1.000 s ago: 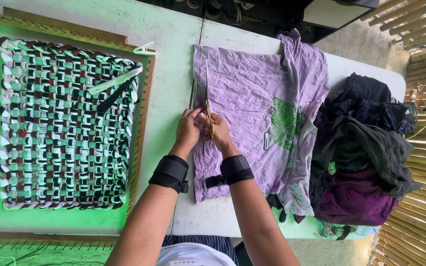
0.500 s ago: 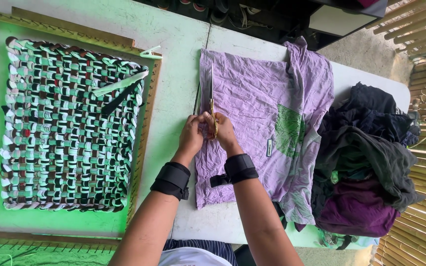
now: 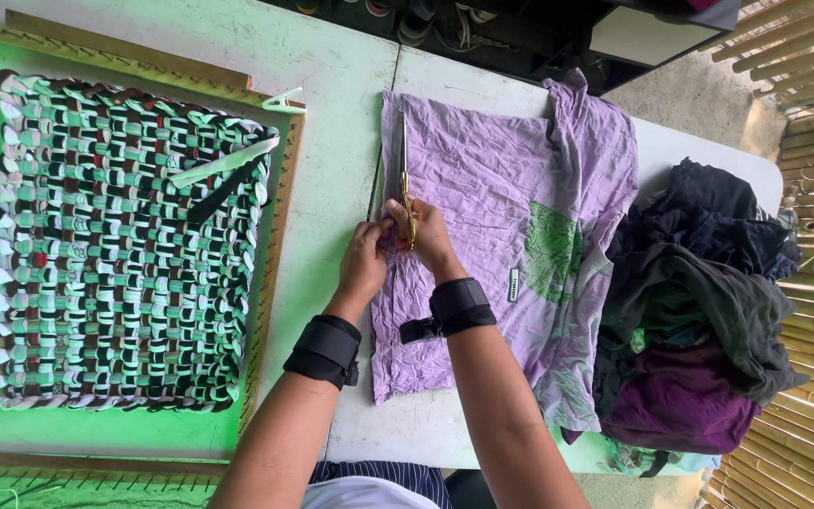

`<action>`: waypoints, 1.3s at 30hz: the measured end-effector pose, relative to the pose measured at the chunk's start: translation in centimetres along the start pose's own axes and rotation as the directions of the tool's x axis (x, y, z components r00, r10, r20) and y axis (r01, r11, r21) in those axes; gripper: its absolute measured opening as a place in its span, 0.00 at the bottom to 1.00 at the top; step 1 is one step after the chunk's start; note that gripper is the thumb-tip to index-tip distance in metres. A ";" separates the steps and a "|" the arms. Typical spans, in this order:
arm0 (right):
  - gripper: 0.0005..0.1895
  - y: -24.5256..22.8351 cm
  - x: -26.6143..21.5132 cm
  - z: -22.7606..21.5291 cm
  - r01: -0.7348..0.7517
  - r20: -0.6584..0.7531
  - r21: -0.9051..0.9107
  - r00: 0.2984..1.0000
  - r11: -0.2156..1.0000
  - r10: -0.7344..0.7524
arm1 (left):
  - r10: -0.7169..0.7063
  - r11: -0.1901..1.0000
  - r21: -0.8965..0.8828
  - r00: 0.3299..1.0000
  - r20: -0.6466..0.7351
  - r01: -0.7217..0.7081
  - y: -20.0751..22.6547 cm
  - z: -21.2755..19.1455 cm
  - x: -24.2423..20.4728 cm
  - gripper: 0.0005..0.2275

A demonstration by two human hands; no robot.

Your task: The recorder is cutting a purple t-shirt into thin strips using a pair of scissors to prepare fabric for rug weaving.

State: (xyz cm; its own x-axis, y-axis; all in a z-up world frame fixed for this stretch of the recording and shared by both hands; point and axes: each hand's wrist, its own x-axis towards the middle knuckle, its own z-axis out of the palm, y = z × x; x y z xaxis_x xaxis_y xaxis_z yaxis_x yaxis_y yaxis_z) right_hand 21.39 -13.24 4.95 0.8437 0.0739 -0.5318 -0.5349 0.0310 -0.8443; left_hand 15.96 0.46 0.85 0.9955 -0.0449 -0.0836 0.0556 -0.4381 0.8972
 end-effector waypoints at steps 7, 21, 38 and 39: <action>0.31 -1.8 2.8 -0.8 -0.028 -0.049 -0.082 0.998 0.996 0.024 | 0.005 1.000 -0.007 1.000 -0.005 -0.005 0.4 -0.1 -0.1 0.23; 0.25 -3.4 4.2 0.1 -0.028 -0.100 -0.023 0.995 0.999 0.026 | -0.011 1.000 0.024 0.999 0.030 0.011 0.7 -0.4 -0.1 0.26; 0.24 -4.9 6.2 0.1 -0.027 -0.061 0.006 0.998 1.000 0.027 | -0.019 1.000 0.002 0.999 0.034 0.019 1.4 -0.8 -0.2 0.26; 0.24 -5.6 5.9 0.3 -0.069 -0.076 0.005 0.995 0.998 0.069 | -0.042 0.999 0.001 0.998 0.047 0.042 1.6 -0.9 -0.1 0.26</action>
State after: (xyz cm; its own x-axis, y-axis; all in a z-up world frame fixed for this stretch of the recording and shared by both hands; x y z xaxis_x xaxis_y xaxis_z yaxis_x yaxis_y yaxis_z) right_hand 29.38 -12.64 6.54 0.8058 -0.0002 -0.5922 -0.5919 0.0306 -0.8055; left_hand 15.97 0.58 2.69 0.9876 -0.0688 -0.1414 0.0971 -0.4408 0.8924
